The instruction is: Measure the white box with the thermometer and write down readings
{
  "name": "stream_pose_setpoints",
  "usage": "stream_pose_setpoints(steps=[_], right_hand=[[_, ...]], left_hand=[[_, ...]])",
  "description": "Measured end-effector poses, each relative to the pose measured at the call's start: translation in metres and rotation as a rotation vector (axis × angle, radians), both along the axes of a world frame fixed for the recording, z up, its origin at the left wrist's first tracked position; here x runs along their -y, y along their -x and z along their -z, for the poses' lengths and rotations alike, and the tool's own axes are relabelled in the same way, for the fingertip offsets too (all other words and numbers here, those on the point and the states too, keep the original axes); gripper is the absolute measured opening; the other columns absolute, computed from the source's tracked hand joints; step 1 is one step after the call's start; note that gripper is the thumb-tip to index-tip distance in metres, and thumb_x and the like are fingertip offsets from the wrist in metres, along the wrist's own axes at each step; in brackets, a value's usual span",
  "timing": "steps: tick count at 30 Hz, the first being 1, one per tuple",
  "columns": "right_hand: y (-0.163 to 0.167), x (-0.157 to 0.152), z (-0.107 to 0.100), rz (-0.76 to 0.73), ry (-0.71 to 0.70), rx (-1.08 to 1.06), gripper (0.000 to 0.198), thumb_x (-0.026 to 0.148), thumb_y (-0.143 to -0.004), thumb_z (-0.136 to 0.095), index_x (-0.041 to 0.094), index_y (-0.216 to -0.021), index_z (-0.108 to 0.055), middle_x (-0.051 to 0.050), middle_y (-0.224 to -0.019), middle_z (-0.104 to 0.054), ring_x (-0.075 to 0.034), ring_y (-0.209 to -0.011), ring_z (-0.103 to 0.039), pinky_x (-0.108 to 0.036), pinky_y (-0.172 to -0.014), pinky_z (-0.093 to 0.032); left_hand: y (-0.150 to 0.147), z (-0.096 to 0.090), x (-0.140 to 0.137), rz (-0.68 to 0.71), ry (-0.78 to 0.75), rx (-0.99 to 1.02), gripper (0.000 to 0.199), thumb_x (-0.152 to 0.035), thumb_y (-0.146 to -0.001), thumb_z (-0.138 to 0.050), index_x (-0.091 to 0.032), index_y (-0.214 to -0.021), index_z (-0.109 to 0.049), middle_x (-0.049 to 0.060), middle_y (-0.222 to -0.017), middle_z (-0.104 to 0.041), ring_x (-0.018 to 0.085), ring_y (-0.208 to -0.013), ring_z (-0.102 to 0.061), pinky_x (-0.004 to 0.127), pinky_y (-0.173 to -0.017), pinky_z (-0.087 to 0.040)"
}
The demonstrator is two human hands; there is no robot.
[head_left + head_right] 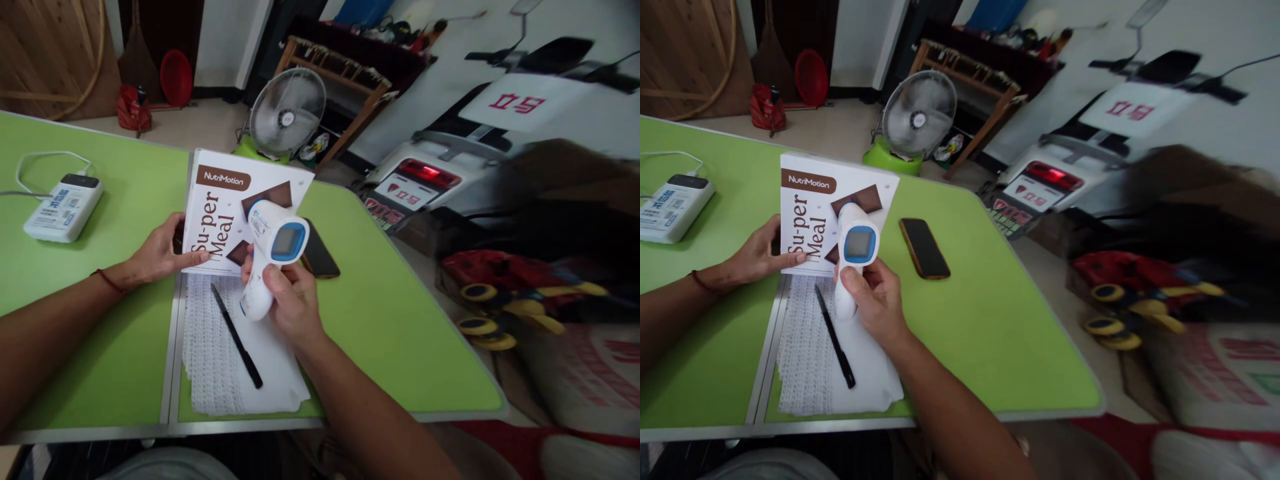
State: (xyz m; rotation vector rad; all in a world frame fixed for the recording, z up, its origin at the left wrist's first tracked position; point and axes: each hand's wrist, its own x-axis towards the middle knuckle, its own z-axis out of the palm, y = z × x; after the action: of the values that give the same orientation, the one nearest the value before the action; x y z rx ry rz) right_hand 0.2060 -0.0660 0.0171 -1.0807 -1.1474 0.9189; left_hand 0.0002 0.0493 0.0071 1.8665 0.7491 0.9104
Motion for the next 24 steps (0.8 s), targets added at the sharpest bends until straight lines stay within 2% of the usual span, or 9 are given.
stream_pose_setpoints(steps=[8, 13, 20, 24], right_hand=[[0.0022, 0.0001, 0.0011, -0.007, 0.005, -0.042, 0.044, 0.066, -0.077, -0.074, 0.023, -0.078, -0.067, -0.001, -0.075, -0.064, -0.015, -0.064, -0.055, -0.032, -0.061, -0.050], [0.0008, -0.0002, 0.0012, -0.008, 0.012, -0.035, 0.044, 0.066, -0.074, -0.076, 0.023, -0.080, -0.068, -0.001, -0.078, -0.067, -0.016, -0.068, -0.059, -0.036, -0.067, -0.053], [0.0002, -0.0011, 0.0010, -0.022, 0.012, -0.055, 0.043, 0.064, -0.072, -0.078, 0.023, -0.077, -0.068, -0.001, -0.075, -0.066, -0.015, -0.066, -0.058, -0.035, -0.064, -0.052], [-0.0013, -0.0011, 0.0010, -0.021, 0.014, -0.021, 0.043, 0.064, -0.073, -0.077, 0.023, -0.085, -0.069, -0.001, -0.078, -0.068, -0.016, -0.067, -0.059, -0.035, -0.065, -0.053]], left_hand=[[0.0011, 0.0030, -0.0015, -0.016, 0.008, -0.010, 0.077, -0.057, -0.073, -0.085, -0.017, -0.130, -0.051, 0.017, -0.130, -0.065, 0.039, -0.117, -0.065, 0.058, -0.097, -0.056], [0.0012, 0.0045, -0.0023, 0.013, 0.009, 0.021, 0.077, -0.054, -0.074, -0.086, -0.016, -0.131, -0.050, 0.017, -0.130, -0.066, 0.038, -0.118, -0.065, 0.057, -0.099, -0.056], [-0.0007, 0.0044, -0.0019, 0.010, 0.033, 0.025, 0.079, -0.054, -0.073, -0.087, -0.016, -0.132, -0.050, 0.018, -0.131, -0.065, 0.039, -0.118, -0.065, 0.059, -0.098, -0.056], [-0.0017, 0.0043, -0.0011, 0.017, 0.013, 0.050, 0.076, -0.054, -0.074, -0.086, -0.016, -0.130, -0.051, 0.017, -0.129, -0.066, 0.038, -0.116, -0.066, 0.057, -0.097, -0.057]])
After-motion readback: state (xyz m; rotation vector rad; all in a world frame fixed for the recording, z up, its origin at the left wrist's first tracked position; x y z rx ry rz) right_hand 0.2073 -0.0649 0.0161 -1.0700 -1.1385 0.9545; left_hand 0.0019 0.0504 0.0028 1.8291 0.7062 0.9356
